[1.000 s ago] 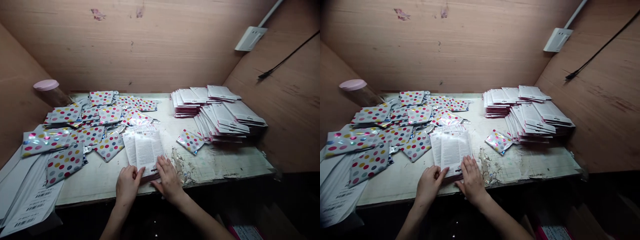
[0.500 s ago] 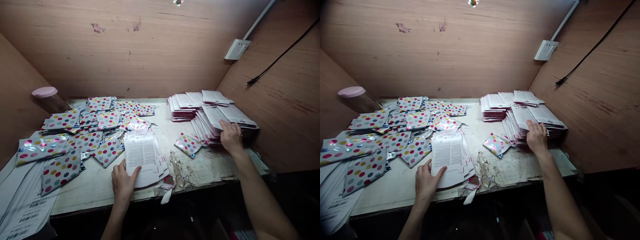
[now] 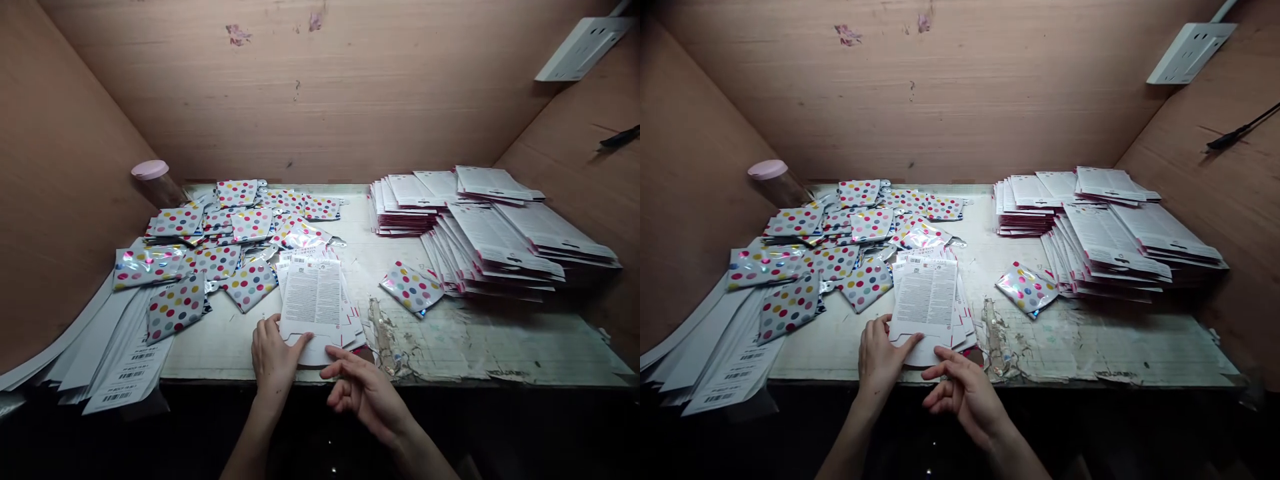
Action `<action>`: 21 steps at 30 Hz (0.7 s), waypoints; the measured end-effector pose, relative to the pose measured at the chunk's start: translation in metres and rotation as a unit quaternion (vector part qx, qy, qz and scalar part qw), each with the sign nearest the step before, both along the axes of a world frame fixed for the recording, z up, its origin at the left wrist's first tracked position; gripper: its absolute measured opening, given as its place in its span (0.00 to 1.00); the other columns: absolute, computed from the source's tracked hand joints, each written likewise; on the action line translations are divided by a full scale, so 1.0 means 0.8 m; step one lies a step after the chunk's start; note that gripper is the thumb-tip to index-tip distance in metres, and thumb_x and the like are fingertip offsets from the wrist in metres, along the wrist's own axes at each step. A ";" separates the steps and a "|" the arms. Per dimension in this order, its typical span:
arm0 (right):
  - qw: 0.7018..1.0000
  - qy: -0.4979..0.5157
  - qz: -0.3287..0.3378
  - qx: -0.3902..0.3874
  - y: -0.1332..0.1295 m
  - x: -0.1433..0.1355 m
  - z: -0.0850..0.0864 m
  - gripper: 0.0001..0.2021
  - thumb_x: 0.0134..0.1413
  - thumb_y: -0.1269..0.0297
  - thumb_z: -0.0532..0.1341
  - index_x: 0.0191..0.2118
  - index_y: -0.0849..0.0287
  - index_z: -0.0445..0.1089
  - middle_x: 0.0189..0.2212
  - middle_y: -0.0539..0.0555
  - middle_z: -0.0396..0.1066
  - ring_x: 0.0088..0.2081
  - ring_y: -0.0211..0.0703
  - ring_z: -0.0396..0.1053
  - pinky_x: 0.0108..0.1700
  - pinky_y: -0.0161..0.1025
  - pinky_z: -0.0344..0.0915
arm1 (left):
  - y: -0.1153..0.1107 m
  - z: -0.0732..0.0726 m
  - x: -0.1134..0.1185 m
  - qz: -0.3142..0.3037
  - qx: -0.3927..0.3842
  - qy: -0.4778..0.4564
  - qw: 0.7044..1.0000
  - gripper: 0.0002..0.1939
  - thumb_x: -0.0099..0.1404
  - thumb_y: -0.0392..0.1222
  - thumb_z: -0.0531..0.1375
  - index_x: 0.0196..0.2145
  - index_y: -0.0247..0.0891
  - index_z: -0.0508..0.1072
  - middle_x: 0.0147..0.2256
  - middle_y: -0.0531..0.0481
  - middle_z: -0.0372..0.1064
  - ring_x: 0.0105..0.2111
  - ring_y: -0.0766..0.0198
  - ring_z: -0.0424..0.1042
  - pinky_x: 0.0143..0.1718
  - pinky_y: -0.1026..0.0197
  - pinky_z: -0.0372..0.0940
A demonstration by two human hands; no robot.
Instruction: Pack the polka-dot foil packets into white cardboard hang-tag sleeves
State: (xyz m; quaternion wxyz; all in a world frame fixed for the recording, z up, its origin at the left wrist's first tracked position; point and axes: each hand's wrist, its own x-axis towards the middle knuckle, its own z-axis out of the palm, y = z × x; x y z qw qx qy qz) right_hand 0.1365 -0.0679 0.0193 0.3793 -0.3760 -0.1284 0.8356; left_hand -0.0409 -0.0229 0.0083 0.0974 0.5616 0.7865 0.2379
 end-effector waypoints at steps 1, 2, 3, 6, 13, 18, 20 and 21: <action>0.999 0.032 -0.024 -0.024 0.000 -0.006 -0.003 0.21 0.54 0.65 0.64 0.53 0.66 0.63 0.36 0.56 0.75 0.25 0.38 0.74 0.26 0.32 0.68 | -0.004 0.003 0.001 0.009 -0.001 -0.041 0.999 0.25 0.54 0.53 0.65 0.44 0.37 0.64 0.40 0.43 0.67 0.42 0.47 0.69 0.44 0.46 0.65; 0.996 0.061 -0.048 -0.044 0.001 -0.010 -0.005 0.22 0.53 0.67 0.65 0.53 0.66 0.64 0.36 0.56 0.76 0.26 0.37 0.74 0.28 0.32 0.69 | -0.009 0.007 0.002 0.011 -0.002 -0.099 0.995 0.23 0.56 0.53 0.64 0.43 0.38 0.63 0.39 0.44 0.68 0.41 0.48 0.70 0.43 0.47 0.66; 0.992 0.089 -0.069 -0.062 0.002 -0.014 -0.005 0.23 0.52 0.68 0.66 0.53 0.67 0.64 0.37 0.56 0.76 0.27 0.37 0.74 0.29 0.31 0.70 | -0.014 0.011 0.004 0.007 -0.003 -0.170 0.985 0.21 0.58 0.52 0.62 0.43 0.39 0.63 0.39 0.44 0.69 0.40 0.49 0.72 0.41 0.47 0.66; 0.973 0.164 -0.127 -0.101 0.004 -0.020 -0.001 0.24 0.51 0.70 0.67 0.54 0.68 0.64 0.35 0.54 0.76 0.29 0.35 0.73 0.33 0.31 0.71 | -0.030 0.024 0.011 -0.030 -0.007 -0.386 0.922 0.23 0.61 0.51 0.61 0.49 0.42 0.59 0.42 0.45 0.72 0.41 0.52 0.74 0.42 0.50 0.68; 0.961 0.213 -0.152 -0.085 -0.004 -0.013 0.032 0.21 0.53 0.69 0.67 0.52 0.69 0.68 0.34 0.53 0.75 0.28 0.33 0.69 0.33 0.32 0.70 | -0.059 0.032 0.032 0.013 0.073 -0.470 0.880 0.29 0.59 0.47 0.64 0.54 0.45 0.57 0.48 0.46 0.69 0.46 0.58 0.73 0.49 0.55 0.67; 0.957 0.239 -0.148 -0.073 -0.006 -0.008 0.036 0.22 0.52 0.68 0.68 0.53 0.67 0.68 0.37 0.53 0.74 0.30 0.32 0.69 0.36 0.31 0.69 | -0.060 0.030 0.036 -0.002 0.097 -0.462 0.881 0.22 0.60 0.45 0.63 0.49 0.43 0.61 0.43 0.48 0.71 0.42 0.60 0.74 0.46 0.58 0.68; 0.954 0.249 -0.150 -0.069 -0.005 -0.012 0.035 0.19 0.50 0.66 0.69 0.48 0.65 0.71 0.35 0.52 0.74 0.33 0.33 0.70 0.38 0.31 0.68 | -0.057 0.024 0.035 -0.006 0.089 -0.447 0.890 0.21 0.59 0.43 0.63 0.48 0.43 0.62 0.43 0.48 0.71 0.42 0.59 0.73 0.46 0.56 0.67; 0.956 0.244 -0.151 -0.063 -0.004 -0.015 0.035 0.17 0.49 0.65 0.69 0.45 0.64 0.72 0.34 0.51 0.74 0.34 0.35 0.71 0.40 0.33 0.68 | -0.057 0.019 0.036 0.002 0.084 -0.432 0.898 0.22 0.57 0.41 0.63 0.49 0.42 0.62 0.42 0.47 0.71 0.41 0.58 0.73 0.46 0.55 0.67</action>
